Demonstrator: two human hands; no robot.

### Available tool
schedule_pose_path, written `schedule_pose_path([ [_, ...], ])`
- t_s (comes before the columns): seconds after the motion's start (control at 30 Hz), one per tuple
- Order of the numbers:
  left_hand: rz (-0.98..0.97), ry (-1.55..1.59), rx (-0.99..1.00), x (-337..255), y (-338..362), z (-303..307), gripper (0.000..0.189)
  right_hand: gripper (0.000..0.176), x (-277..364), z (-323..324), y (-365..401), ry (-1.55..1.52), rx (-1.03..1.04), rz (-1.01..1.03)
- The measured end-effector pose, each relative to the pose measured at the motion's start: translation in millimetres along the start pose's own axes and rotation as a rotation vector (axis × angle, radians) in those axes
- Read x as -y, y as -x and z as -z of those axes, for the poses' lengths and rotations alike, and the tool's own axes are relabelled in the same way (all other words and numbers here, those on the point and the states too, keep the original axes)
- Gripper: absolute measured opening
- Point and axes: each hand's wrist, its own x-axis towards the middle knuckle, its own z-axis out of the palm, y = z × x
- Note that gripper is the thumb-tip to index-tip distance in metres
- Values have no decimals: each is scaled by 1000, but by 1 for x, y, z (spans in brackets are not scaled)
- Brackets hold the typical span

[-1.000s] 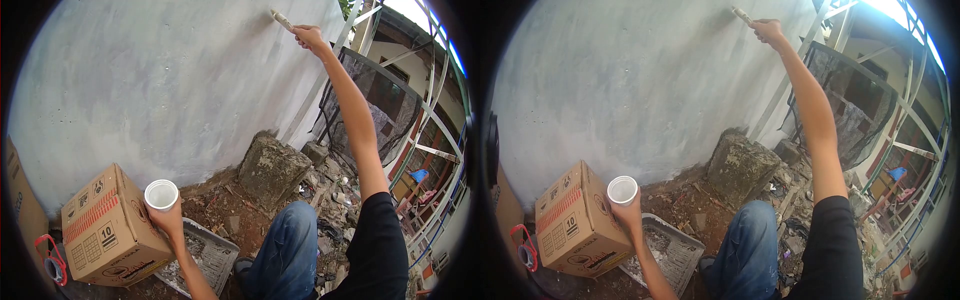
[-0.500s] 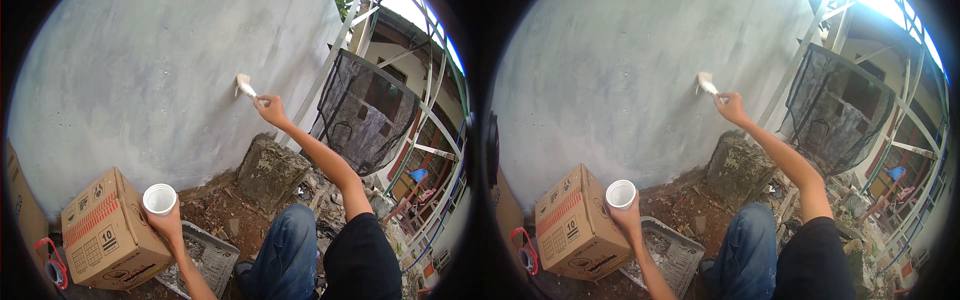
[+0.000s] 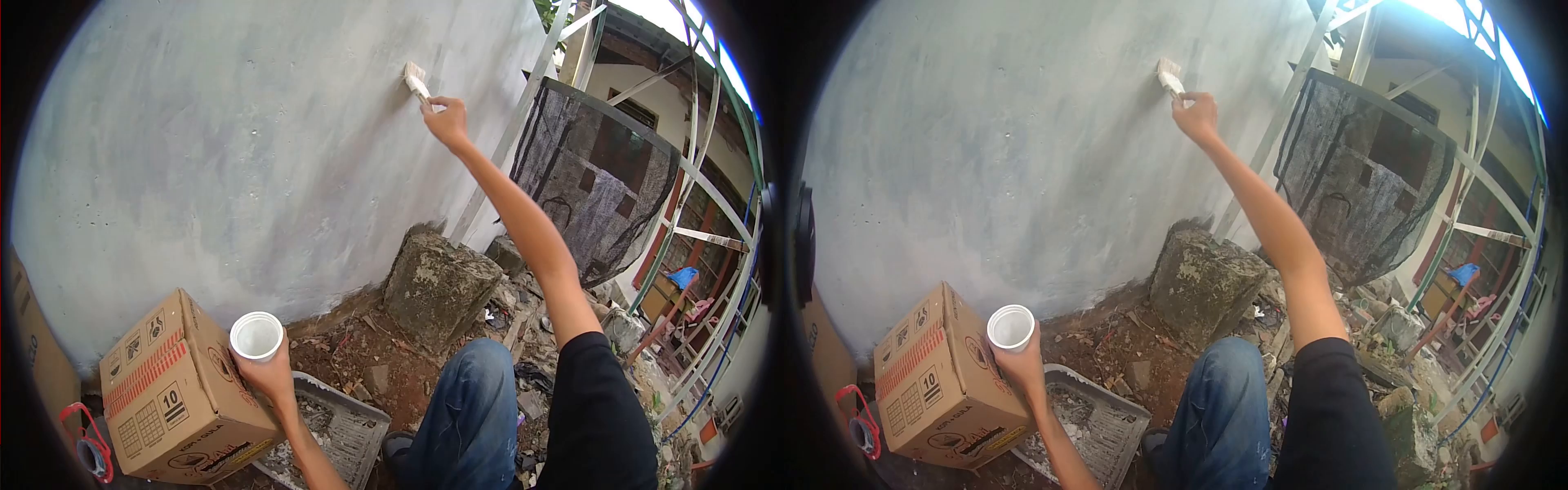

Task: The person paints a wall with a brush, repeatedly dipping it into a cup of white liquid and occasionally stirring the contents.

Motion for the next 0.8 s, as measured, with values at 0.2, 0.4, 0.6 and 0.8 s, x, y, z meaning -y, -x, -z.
schedule_pose_path([
  [0.2, -11, 11, -2, 3, -3, 1, 61, 29, -6, 21, 39, 70, 238, 114],
  [0.4, -12, -2, 12, 1, -3, 3, 60, 30, 6, 74, 13, 97, 551, 15],
  [0.6, -42, 24, -14, -8, -4, 3, 59, 30, 46, 92, -94, -6, 422, -87],
  [0.8, -27, 7, -37, -6, -5, 1, 59, 30, 58, 81, -99, -13, 338, -54],
])
